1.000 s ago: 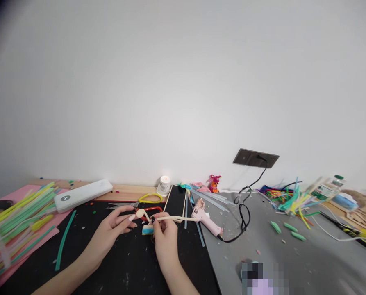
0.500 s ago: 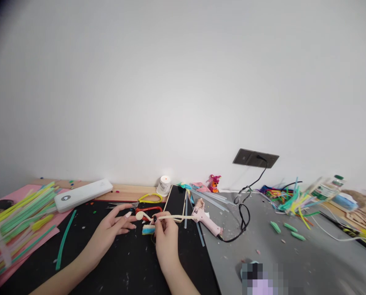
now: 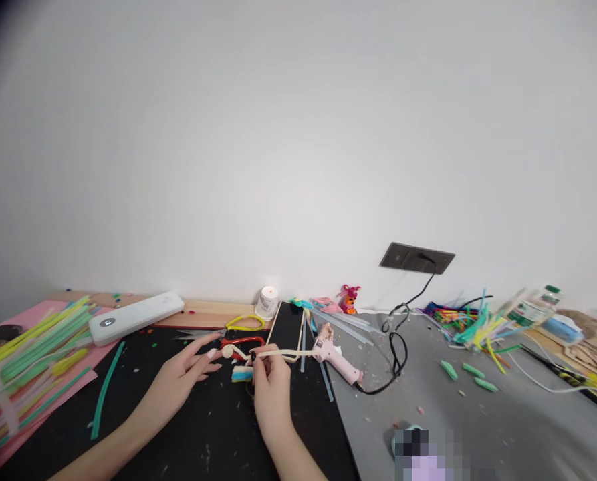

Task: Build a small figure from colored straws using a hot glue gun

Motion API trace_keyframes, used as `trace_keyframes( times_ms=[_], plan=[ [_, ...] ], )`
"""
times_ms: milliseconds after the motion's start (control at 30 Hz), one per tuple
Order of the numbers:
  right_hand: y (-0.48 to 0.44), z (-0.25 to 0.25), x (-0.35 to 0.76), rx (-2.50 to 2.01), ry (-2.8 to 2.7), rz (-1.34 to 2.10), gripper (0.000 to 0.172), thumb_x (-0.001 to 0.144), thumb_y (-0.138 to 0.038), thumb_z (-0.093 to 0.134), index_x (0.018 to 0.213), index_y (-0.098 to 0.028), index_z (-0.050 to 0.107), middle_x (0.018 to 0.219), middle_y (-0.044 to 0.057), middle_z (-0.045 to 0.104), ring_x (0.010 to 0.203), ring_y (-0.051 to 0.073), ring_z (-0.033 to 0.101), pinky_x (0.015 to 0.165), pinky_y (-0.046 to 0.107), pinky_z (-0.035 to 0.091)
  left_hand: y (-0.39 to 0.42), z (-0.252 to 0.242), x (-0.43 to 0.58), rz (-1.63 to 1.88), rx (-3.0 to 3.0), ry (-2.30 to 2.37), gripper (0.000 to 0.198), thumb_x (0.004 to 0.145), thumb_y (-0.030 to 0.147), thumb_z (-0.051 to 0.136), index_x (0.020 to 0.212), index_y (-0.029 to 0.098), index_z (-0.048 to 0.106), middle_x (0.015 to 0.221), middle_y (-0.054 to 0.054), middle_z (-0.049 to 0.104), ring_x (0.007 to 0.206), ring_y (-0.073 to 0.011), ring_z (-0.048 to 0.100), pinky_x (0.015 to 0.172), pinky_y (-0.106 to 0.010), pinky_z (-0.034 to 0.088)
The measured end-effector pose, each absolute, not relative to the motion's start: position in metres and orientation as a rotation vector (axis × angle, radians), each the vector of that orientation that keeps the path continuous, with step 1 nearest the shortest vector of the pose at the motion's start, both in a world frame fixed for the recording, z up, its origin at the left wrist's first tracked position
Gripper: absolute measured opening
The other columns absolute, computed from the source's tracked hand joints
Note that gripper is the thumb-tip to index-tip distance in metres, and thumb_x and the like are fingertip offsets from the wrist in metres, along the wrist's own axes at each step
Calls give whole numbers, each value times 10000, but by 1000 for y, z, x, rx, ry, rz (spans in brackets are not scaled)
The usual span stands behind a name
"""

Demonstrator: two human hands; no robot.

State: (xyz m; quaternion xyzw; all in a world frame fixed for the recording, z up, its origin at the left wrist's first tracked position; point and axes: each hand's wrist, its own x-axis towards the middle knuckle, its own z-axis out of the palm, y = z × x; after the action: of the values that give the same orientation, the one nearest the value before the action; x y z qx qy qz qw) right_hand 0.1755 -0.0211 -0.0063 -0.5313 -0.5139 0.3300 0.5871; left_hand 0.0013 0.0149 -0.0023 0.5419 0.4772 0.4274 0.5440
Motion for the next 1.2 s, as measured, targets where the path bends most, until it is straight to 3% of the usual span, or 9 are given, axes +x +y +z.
trace_keyframes(
  times_ms=[300, 467, 600, 733, 867, 1100, 1200],
  plan=[
    [-21, -5, 174, -1236, -1190, 777, 130, 834, -306, 515, 817, -190, 571, 708, 17, 581, 511, 137, 490, 461, 242, 397, 13, 2, 0, 1055, 1364, 1180, 388, 782, 397, 585, 1121, 229, 665, 959, -66, 790, 881, -289, 739, 853, -390, 529],
    [-22, -5, 175, -1238, -1199, 766, 133, 837, -308, 524, 816, -189, 578, 705, 16, 578, 507, 140, 488, 460, 248, 395, 16, 0, -4, 1048, 1500, 1240, 328, 787, 381, 573, 1061, 239, 687, 835, -44, 793, 851, -285, 736, 821, -362, 520],
    [-21, -3, 176, -1214, -1203, 761, 150, 845, -325, 532, 804, -187, 574, 695, 15, 573, 489, 135, 482, 443, 244, 389, 19, -2, -6, 1036, 1625, 1281, 299, 799, 387, 555, 1028, 248, 687, 659, -9, 735, 695, -265, 709, 720, -334, 506],
    [-22, -4, 175, -1194, -1201, 794, 150, 842, -333, 537, 807, -191, 567, 696, 12, 568, 486, 131, 474, 447, 242, 381, 21, 2, -8, 1137, 1677, 1308, 184, 806, 396, 555, 797, 255, 673, 689, -4, 680, 654, -233, 646, 659, -298, 465],
    [-22, -9, 175, -1161, -1217, 863, 124, 833, -306, 545, 822, -185, 571, 682, -2, 555, 478, 120, 457, 445, 229, 357, 24, 6, -12, 1230, 1709, 1337, 307, 813, 418, 548, 565, 239, 560, 622, 4, 592, 638, -216, 577, 625, -280, 422],
    [-21, -9, 176, -1166, -1321, 864, 95, 851, -258, 528, 819, -187, 582, 682, -11, 550, 507, 120, 461, 465, 221, 361, 27, 9, -14, 1047, 1632, 1074, 209, 767, 403, 634, 874, 230, 681, 800, -39, 715, 744, -242, 653, 699, -314, 491],
    [-22, -9, 178, -1155, -1363, 832, 93, 853, -226, 524, 804, -187, 592, 707, 2, 567, 541, 131, 496, 485, 226, 388, 27, 8, -13, 974, 1657, 1008, 200, 752, 365, 665, 895, 225, 675, 801, -44, 720, 796, -249, 672, 719, -317, 504]
  ],
)
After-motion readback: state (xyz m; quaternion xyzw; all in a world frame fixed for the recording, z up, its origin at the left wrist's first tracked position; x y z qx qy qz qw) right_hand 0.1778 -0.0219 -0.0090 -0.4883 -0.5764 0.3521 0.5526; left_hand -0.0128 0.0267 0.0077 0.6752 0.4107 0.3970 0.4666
